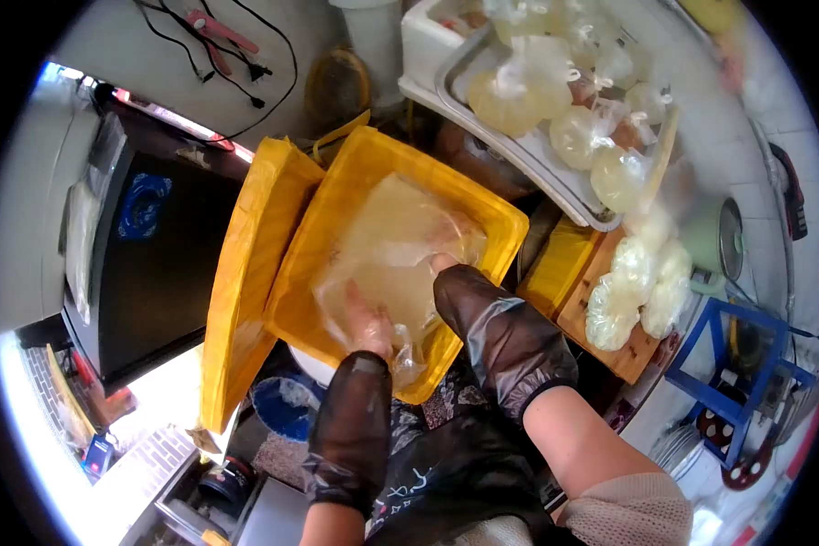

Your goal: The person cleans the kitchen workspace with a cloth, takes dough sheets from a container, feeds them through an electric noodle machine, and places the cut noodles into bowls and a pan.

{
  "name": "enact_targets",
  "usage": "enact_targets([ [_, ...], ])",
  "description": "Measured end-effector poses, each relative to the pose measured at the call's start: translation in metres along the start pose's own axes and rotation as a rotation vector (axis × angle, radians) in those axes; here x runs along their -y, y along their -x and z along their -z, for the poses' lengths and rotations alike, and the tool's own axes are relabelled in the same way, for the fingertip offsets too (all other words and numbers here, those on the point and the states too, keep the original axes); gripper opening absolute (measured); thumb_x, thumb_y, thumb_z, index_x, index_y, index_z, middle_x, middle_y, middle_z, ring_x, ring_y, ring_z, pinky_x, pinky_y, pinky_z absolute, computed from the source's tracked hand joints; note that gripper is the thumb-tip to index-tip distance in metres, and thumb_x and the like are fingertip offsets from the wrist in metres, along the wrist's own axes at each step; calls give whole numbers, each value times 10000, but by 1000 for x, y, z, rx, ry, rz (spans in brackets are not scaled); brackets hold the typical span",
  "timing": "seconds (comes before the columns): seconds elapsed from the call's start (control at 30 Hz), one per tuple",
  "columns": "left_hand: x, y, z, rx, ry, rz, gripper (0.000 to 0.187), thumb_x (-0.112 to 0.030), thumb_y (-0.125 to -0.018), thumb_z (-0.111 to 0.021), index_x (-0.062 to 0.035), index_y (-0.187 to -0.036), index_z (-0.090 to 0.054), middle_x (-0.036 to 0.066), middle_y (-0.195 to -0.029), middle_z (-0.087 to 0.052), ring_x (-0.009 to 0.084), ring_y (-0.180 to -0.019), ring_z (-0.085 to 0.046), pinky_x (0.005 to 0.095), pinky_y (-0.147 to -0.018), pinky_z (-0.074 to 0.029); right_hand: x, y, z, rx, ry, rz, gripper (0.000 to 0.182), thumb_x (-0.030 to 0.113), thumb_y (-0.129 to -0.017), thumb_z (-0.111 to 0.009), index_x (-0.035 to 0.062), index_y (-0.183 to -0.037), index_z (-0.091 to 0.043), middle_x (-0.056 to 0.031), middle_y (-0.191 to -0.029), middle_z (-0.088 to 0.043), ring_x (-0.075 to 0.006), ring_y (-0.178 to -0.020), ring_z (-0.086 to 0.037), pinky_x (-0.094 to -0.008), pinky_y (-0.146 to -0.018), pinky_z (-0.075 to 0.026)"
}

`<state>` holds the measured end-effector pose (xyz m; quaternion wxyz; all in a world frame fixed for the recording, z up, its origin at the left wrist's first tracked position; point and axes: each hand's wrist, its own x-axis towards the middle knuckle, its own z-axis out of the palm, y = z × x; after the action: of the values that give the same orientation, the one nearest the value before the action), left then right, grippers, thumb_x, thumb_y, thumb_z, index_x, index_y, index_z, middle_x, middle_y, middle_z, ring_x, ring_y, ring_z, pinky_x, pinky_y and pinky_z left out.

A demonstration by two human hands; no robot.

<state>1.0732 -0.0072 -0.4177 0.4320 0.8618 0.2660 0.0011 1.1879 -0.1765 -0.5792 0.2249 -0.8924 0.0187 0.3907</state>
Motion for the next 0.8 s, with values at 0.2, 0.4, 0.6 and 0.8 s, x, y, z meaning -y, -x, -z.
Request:
enact_targets([
  [0.2, 112, -3, -76, 484, 167, 186, 582, -137, -881, -544, -98, -1426, -341, 149, -1438, -382, 285, -1336, -336, 371, -1094, -290, -21, -14, -2, 3, -36, -82, 264, 157, -863, -522, 75, -1072, -660, -195, -1141, -608, -344, -1080, -572, -426, -916, -457],
  [0.4, 39, -1, -54, 553, -378, 66, 428, -208, -920, -522, -76, -1323, -465, 76, -1351, -481, 202, -1209, -458, 332, -1011, -379, -5, -6, 11, 173, 87, -49, 297, 160, -861, -556, 114, -1141, -644, -163, -1213, -593, -311, -1146, -560, -412, -959, -454],
  [0.6, 69, -34, -86, 473, 239, 215, 384, -122, -923, -488, -27, -1295, -473, 131, -1256, -543, 233, -1145, -502, 326, -995, -388, 41, 57, 46, -39, 343, 449, 281, 247, -844, -510, 65, -951, -696, -211, -992, -653, -372, -927, -622, -454, -770, -496],
  [0.8, -44, -46, 6, 705, -777, -556, 588, -119, -771, -656, -78, -1328, -474, 159, -1468, -314, 347, -1367, -247, 434, -1134, -212, 60, 182, 27, 21, -221, 577, 383, 344, -937, -401, 61, -1071, -622, -214, -1001, -630, -366, -970, -587, -457, -851, -439],
])
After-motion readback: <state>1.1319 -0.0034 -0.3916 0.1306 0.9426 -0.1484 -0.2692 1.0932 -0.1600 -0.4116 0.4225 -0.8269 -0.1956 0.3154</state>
